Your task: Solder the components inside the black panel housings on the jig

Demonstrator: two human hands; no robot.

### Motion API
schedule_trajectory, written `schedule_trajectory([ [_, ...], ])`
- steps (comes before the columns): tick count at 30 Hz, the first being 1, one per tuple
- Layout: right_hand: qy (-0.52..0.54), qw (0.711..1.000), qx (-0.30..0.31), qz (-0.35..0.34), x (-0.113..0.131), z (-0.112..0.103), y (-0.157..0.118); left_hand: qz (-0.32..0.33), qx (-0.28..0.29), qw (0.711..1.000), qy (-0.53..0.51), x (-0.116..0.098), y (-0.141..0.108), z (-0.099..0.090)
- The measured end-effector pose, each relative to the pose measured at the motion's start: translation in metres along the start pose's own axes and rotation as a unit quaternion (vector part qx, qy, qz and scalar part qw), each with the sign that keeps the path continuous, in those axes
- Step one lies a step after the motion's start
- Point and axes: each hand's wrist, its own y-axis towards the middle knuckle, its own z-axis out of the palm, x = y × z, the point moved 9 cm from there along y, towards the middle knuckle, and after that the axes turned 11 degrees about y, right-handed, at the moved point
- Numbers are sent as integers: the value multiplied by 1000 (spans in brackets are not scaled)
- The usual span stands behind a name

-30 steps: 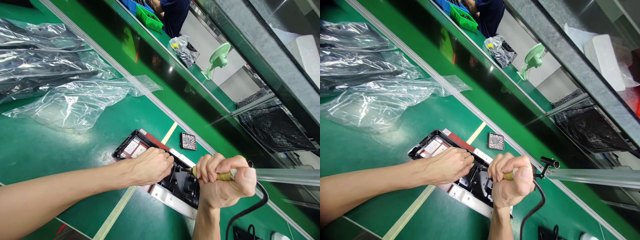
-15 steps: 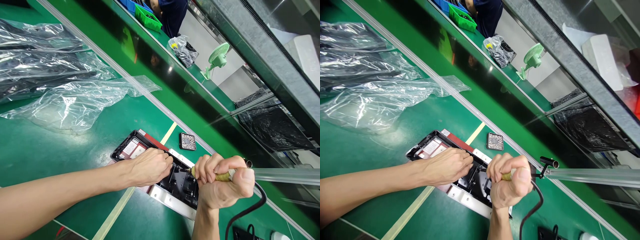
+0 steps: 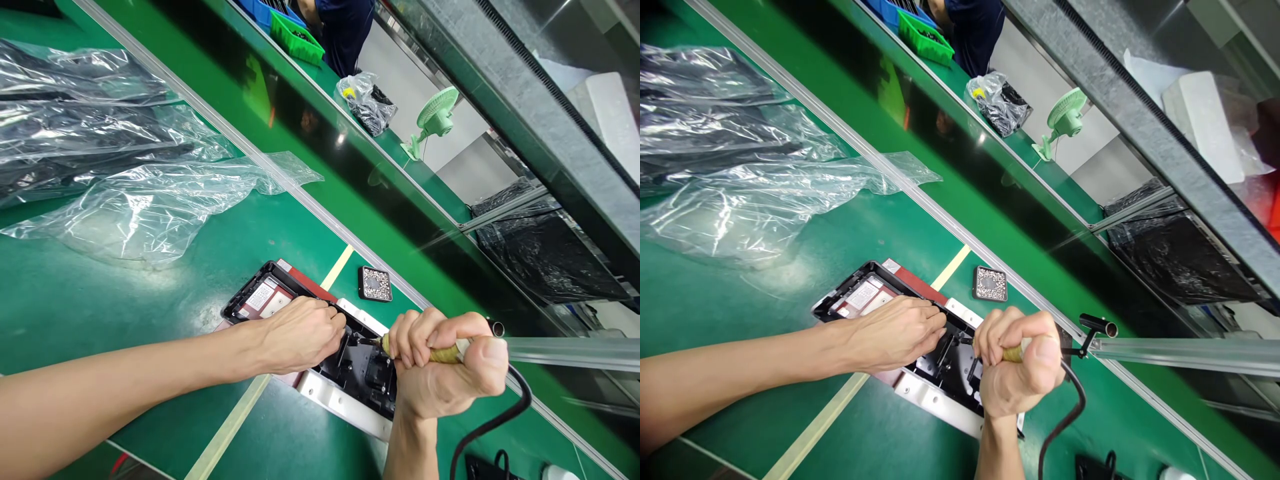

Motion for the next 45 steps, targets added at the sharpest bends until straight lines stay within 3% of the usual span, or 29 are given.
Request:
schedule_trajectory([
  [45,-10,1000,-7,4,-2,1,-2,2,-14,1000,-2,1,-2,0],
])
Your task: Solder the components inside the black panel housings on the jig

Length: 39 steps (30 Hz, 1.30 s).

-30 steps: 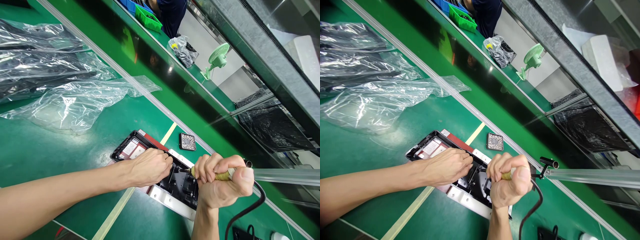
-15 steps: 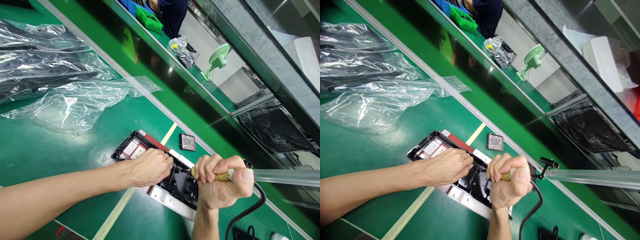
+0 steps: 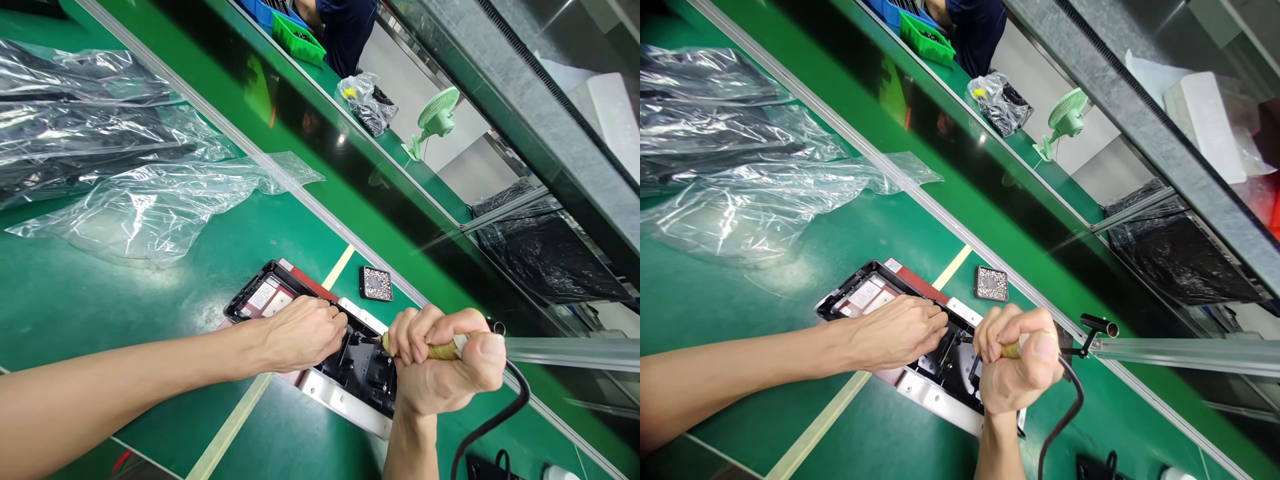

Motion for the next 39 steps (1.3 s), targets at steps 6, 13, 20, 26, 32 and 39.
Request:
schedule_trajectory([
  [6,-6,1000,-9,-2,-1,0,0,-2,-4,1000,0,-1,-1,-1],
  [13,-7,1000,-8,-4,-2,-1,1,-1,-6,1000,5,0,-1,-1],
  [20,-3,1000,-14,3,-2,1,0,4,-15,1000,4,-1,-1,0],
  [26,-2,1000,-14,2,-1,2,1,0,-11,1000,1,0,-1,0],
  [32,-1,1000,-23,8,-2,2,2,6,-35,999,-7,-1,-2,-1],
  [39,-4,1000,-16,8,-2,1,2,7,-39,999,-2,-1,-2,-2],
])
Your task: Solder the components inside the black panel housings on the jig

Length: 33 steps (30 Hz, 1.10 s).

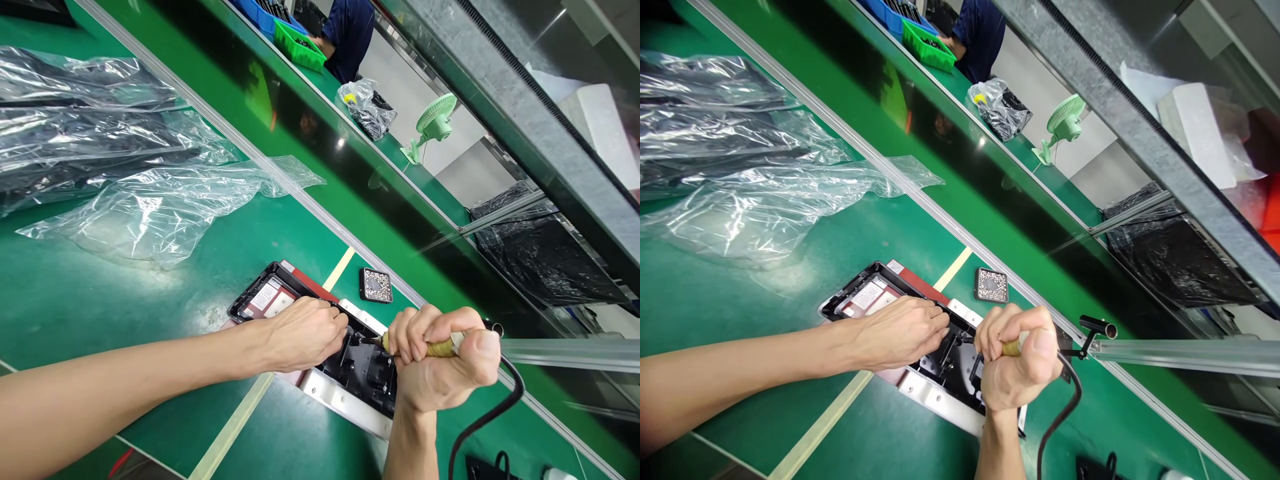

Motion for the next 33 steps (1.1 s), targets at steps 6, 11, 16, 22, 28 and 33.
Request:
schedule_trajectory([
  [6,10,1000,5,3,0,-2,-1,4,1,1000,6,-1,-1,1],
  [11,12,1000,7,2,0,-3,-1,4,-1,1000,3,0,-1,0],
  [16,12,1000,6,3,0,-5,0,4,5,1000,13,-1,0,0],
  [22,8,1000,11,-3,1,-3,0,5,8,1000,19,-1,0,0],
  [28,9,1000,6,-1,-1,-3,0,4,12,1000,24,-1,0,0],
  [33,3,1000,14,-8,2,-3,0,7,12,1000,26,-1,0,2],
])
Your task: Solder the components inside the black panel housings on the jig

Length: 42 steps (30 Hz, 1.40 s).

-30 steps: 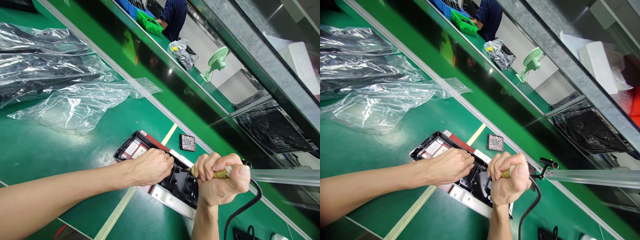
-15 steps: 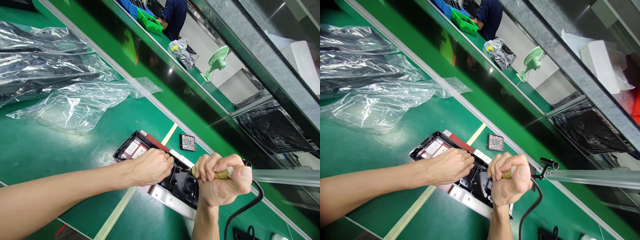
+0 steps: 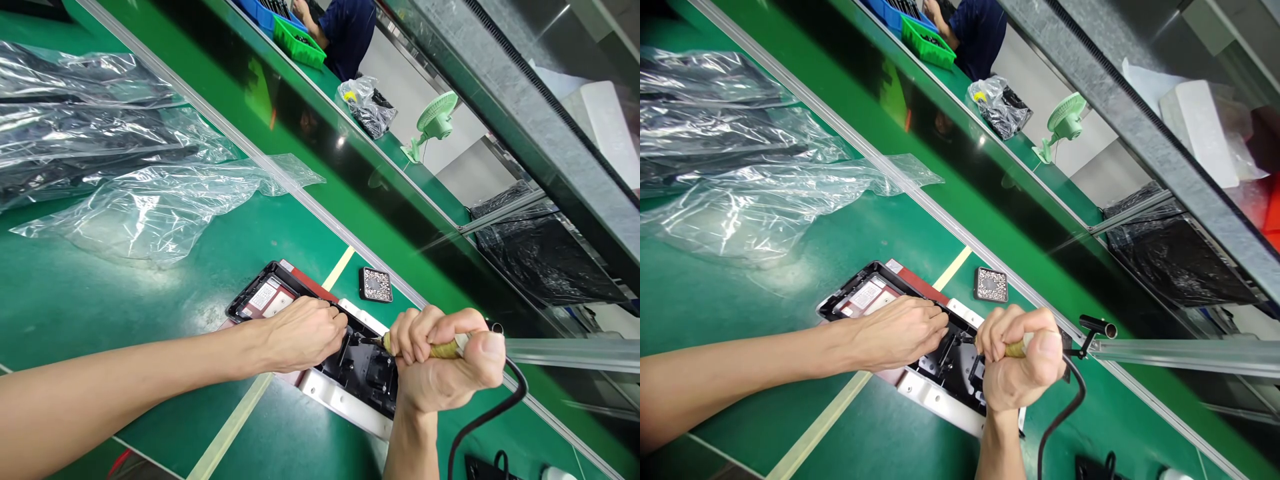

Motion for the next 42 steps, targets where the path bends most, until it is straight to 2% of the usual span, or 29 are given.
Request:
schedule_trajectory([
  [26,6,1000,-19,10,-1,-1,1,-11,28,999,-18,0,1,-1],
  [42,0,1000,-29,5,0,-5,-1,-10,2,1000,-7,1,0,2],
])
